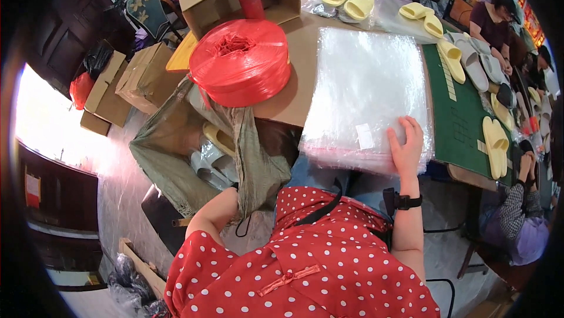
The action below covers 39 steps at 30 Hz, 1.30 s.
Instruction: The recorder is packing pairs of plastic slides into clear plastic bags.
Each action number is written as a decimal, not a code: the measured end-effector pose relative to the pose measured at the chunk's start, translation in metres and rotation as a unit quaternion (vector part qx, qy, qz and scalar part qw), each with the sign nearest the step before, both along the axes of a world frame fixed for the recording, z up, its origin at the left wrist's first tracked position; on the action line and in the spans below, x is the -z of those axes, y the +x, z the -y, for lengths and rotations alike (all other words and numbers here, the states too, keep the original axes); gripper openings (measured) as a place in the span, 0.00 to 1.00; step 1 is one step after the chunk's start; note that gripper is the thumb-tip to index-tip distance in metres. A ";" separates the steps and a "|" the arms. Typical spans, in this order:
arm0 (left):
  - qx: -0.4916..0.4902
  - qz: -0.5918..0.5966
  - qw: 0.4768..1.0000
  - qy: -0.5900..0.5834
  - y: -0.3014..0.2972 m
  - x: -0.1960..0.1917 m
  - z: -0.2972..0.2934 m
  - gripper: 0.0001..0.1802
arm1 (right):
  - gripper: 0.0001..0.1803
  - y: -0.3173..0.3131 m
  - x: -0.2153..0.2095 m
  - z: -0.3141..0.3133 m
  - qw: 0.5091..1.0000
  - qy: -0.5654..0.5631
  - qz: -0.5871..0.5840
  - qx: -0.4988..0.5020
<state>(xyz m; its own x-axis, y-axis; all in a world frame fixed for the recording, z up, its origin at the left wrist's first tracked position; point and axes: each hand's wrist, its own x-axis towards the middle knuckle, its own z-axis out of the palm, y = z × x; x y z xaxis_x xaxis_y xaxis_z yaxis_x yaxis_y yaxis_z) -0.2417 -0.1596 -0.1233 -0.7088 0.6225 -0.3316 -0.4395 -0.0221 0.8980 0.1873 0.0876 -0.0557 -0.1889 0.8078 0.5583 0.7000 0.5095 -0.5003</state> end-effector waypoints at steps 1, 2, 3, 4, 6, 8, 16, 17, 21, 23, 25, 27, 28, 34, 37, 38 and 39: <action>0.004 -0.006 1.000 -0.009 -0.002 -0.006 0.001 0.20 | 0.23 0.000 0.000 0.000 1.000 -0.001 0.000 0.001; 0.007 -0.012 1.000 -0.019 0.000 -0.011 -0.004 0.20 | 0.23 -0.001 0.000 0.000 1.000 0.007 0.000 0.005; 0.006 -0.019 0.999 -0.029 0.010 -0.017 -0.010 0.20 | 0.23 -0.003 0.000 0.001 1.000 0.015 -0.001 0.006; 0.008 -0.026 0.999 -0.039 0.011 -0.024 -0.016 0.19 | 0.23 -0.002 0.000 0.001 1.000 0.013 -0.002 0.006; 0.012 -0.041 0.997 -0.058 0.006 -0.038 -0.019 0.19 | 0.23 0.000 0.001 -0.001 1.000 0.005 -0.005 0.003; 0.017 -0.055 0.996 -0.072 -0.024 -0.060 -0.027 0.19 | 0.23 -0.003 -0.003 -0.001 1.000 0.009 -0.007 0.001; 0.114 -0.085 0.987 0.071 -0.070 -0.125 0.006 0.20 | 0.23 0.003 -0.002 -0.002 1.000 0.007 0.002 0.010; 0.103 -0.075 0.991 0.041 -0.064 -0.101 -0.002 0.21 | 0.24 0.002 -0.002 -0.002 1.000 0.008 0.001 0.011; 0.072 -0.028 0.994 -0.077 0.010 0.004 -0.055 0.25 | 0.24 0.003 0.001 -0.003 1.000 0.002 -0.003 0.003; 0.100 -0.135 0.974 -0.155 0.005 0.078 -0.047 0.26 | 0.24 -0.012 -0.003 -0.001 1.000 0.003 -0.011 -0.014; 0.126 -0.160 0.961 -0.189 0.013 0.078 -0.053 0.28 | 0.24 -0.008 -0.002 -0.001 1.000 0.004 -0.009 -0.009; 0.172 -0.143 0.965 -0.135 0.015 0.050 -0.056 0.23 | 0.24 0.000 0.000 -0.001 1.000 0.003 0.000 0.008; 0.194 -0.136 0.965 -0.109 0.018 0.021 -0.059 0.22 | 0.24 0.003 0.001 -0.002 1.000 0.003 -0.001 0.012; 0.267 -0.635 0.531 -0.493 0.030 -0.130 -0.022 0.19 | 0.23 0.002 0.000 -0.003 0.999 0.024 -0.003 0.029; 0.181 -0.709 0.620 -0.282 0.091 -0.193 -0.017 0.11 | 0.24 -0.001 0.003 -0.003 0.999 0.027 -0.002 0.027; 0.217 -0.665 0.695 -0.166 0.122 -0.209 -0.023 0.10 | 0.24 0.000 0.005 -0.003 0.999 0.029 0.004 0.033; 0.247 -0.606 0.754 -0.049 0.148 -0.218 -0.031 0.13 | 0.24 0.001 0.004 -0.002 0.999 0.032 0.009 0.038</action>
<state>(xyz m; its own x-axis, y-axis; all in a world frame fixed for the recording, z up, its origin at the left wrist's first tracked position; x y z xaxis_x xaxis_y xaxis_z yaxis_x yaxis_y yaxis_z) -0.0936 -0.1284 0.0947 -0.2170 0.9249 0.3122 0.7736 -0.0321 0.6328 0.1879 0.0892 -0.0595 -0.1396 0.7830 0.6061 0.7460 0.4857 -0.4557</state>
